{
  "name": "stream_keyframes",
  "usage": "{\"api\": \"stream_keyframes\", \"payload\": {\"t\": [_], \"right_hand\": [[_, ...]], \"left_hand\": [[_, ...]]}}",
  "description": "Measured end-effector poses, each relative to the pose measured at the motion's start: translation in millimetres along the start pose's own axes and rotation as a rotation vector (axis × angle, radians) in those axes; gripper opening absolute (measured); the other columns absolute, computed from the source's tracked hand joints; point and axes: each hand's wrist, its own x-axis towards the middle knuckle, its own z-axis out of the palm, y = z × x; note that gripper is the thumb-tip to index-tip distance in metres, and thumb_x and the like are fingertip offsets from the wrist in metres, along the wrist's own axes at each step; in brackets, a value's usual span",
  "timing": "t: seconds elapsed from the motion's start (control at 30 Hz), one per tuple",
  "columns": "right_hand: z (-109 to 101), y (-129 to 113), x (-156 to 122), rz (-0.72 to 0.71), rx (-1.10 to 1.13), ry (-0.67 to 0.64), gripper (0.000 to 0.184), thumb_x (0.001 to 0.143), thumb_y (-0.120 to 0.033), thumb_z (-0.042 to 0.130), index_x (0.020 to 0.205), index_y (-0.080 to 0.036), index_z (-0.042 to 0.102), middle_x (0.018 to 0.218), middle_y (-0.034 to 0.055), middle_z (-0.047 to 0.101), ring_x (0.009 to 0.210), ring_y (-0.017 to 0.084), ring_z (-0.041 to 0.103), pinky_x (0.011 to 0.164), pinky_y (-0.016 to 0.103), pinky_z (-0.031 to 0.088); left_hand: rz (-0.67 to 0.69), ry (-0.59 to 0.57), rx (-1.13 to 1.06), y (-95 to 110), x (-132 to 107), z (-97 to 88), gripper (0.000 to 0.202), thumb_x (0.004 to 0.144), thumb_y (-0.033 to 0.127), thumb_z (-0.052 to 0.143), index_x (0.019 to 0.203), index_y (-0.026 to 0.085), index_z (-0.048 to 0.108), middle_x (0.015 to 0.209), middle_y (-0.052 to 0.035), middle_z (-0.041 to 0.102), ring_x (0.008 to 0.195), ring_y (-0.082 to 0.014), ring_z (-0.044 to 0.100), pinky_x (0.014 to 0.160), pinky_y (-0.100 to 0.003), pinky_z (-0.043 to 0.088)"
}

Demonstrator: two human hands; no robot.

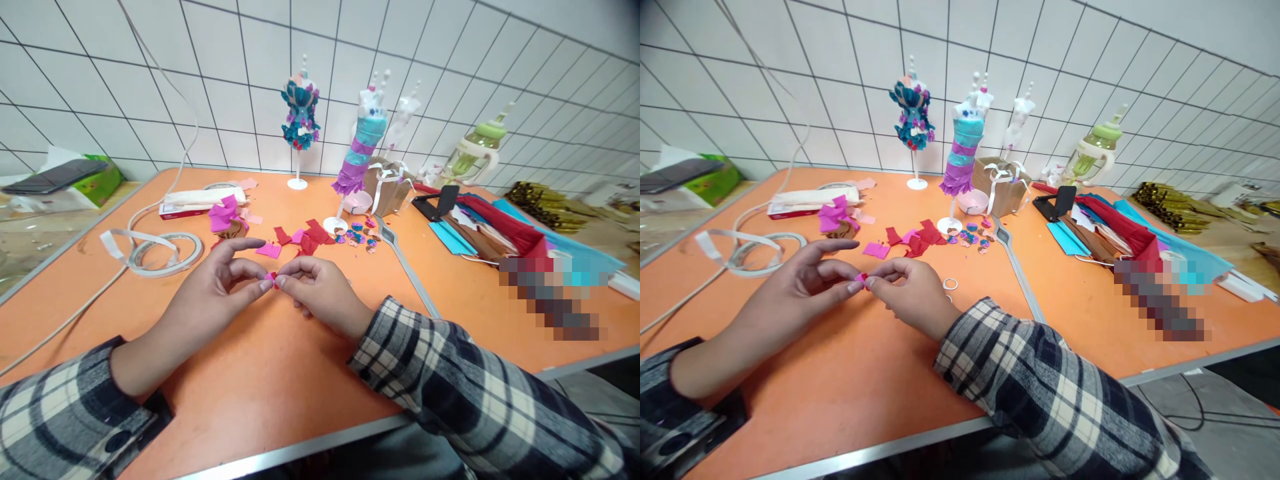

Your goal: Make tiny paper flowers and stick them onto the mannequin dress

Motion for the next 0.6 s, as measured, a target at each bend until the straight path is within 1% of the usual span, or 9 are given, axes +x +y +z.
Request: {"api": "stream_keyframes", "payload": {"t": [0.1, 0.2, 0.23, 0.3, 0.37, 0.4, 0.5, 0.6], "right_hand": [[-1.3, 4.2, 1.5, 0.004, 0.083, -0.035, 0.017, 0.084, -0.034, 0.074, 0.091, -0.019, 0.068, 0.07, -0.0045, 0.061, 0.053, 0.008, 0.051, 0.042, 0.018, 0.04], [-2.1, 1.8, 1.0, 0.012, 0.16, -0.036, 0.015, 0.084, -0.031, 0.075, 0.087, -0.018, 0.067, 0.067, -0.0061, 0.057, 0.049, 0.005, 0.043, 0.04, 0.017, 0.032], [-2.1, 0.2, 0.4, 0.022, 0.183, -0.038, 0.015, 0.084, -0.031, 0.074, 0.088, -0.018, 0.067, 0.067, -0.0062, 0.056, 0.048, 0.004, 0.041, 0.04, 0.017, 0.03], [-1.6, -2.6, -0.8, 0.051, 0.223, -0.048, 0.019, 0.085, -0.033, 0.074, 0.095, -0.019, 0.068, 0.071, -0.0059, 0.057, 0.047, 0.004, 0.039, 0.039, 0.018, 0.026], [-0.6, -3.4, -1.4, 0.078, 0.237, -0.048, 0.025, 0.084, -0.035, 0.076, 0.101, -0.02, 0.068, 0.076, -0.0054, 0.059, 0.048, 0.004, 0.04, 0.04, 0.019, 0.027], [0.0, -2.9, -1.2, 0.082, 0.229, -0.043, 0.026, 0.082, -0.034, 0.078, 0.101, -0.02, 0.068, 0.077, -0.0052, 0.06, 0.049, 0.004, 0.041, 0.042, 0.019, 0.028], [1.5, 0.5, 0.7, 0.039, 0.178, -0.011, 0.022, 0.077, -0.028, 0.082, 0.088, -0.018, 0.066, 0.077, -0.0048, 0.061, 0.056, 0.004, 0.045, 0.049, 0.019, 0.032], [2.0, 2.5, 1.7, 0.019, 0.146, -0.01, 0.018, 0.078, -0.026, 0.081, 0.083, -0.017, 0.065, 0.071, -0.0064, 0.058, 0.055, 0.004, 0.043, 0.049, 0.019, 0.031]], "left_hand": [[-0.036, 0.005, -0.024, 0.9, -0.3, -1.1, 0.067, 0.073, 0.041, 0.085, 0.127, 0.022, 0.052, 0.078, -0.0002, 0.08, 0.086, -0.0233, 0.077, 0.085, -0.036, 0.057], [-0.092, 0.012, -0.006, 2.8, -0.5, -2.9, 0.076, 0.071, 0.048, 0.087, 0.134, 0.021, 0.052, 0.079, -0.0038, 0.083, 0.09, -0.0274, 0.079, 0.089, -0.04, 0.057], [-0.094, 0.025, 0.011, 3.1, -0.4, -3.4, 0.079, 0.071, 0.049, 0.086, 0.136, 0.021, 0.052, 0.079, -0.0041, 0.083, 0.091, -0.0282, 0.079, 0.091, -0.041, 0.056], [-0.064, 0.064, 0.034, 2.3, 0.2, -4.0, 0.081, 0.071, 0.05, 0.086, 0.138, 0.021, 0.052, 0.079, -0.0036, 0.083, 0.09, -0.0287, 0.079, 0.092, -0.042, 0.056], [-0.027, 0.098, 0.034, 0.2, 1.1, -4.2, 0.081, 0.069, 0.05, 0.086, 0.137, 0.022, 0.052, 0.078, -0.0021, 0.082, 0.088, -0.029, 0.079, 0.09, -0.042, 0.057], [-0.018, 0.109, 0.033, -1.0, 1.5, -4.2, 0.08, 0.068, 0.049, 0.086, 0.136, 0.023, 0.053, 0.077, -0.0013, 0.081, 0.088, -0.0294, 0.079, 0.089, -0.042, 0.057], [-0.014, 0.106, 0.04, -2.9, 1.7, -3.9, 0.077, 0.069, 0.048, 0.087, 0.134, 0.025, 0.055, 0.075, 0.0003, 0.079, 0.089, -0.0314, 0.08, 0.09, -0.045, 0.058], [-0.011, 0.102, 0.062, -1.8, 0.7, -3.4, 0.079, 0.068, 0.048, 0.088, 0.136, 0.025, 0.055, 0.073, 0.0011, 0.079, 0.09, -0.0331, 0.08, 0.095, -0.05, 0.057]]}}
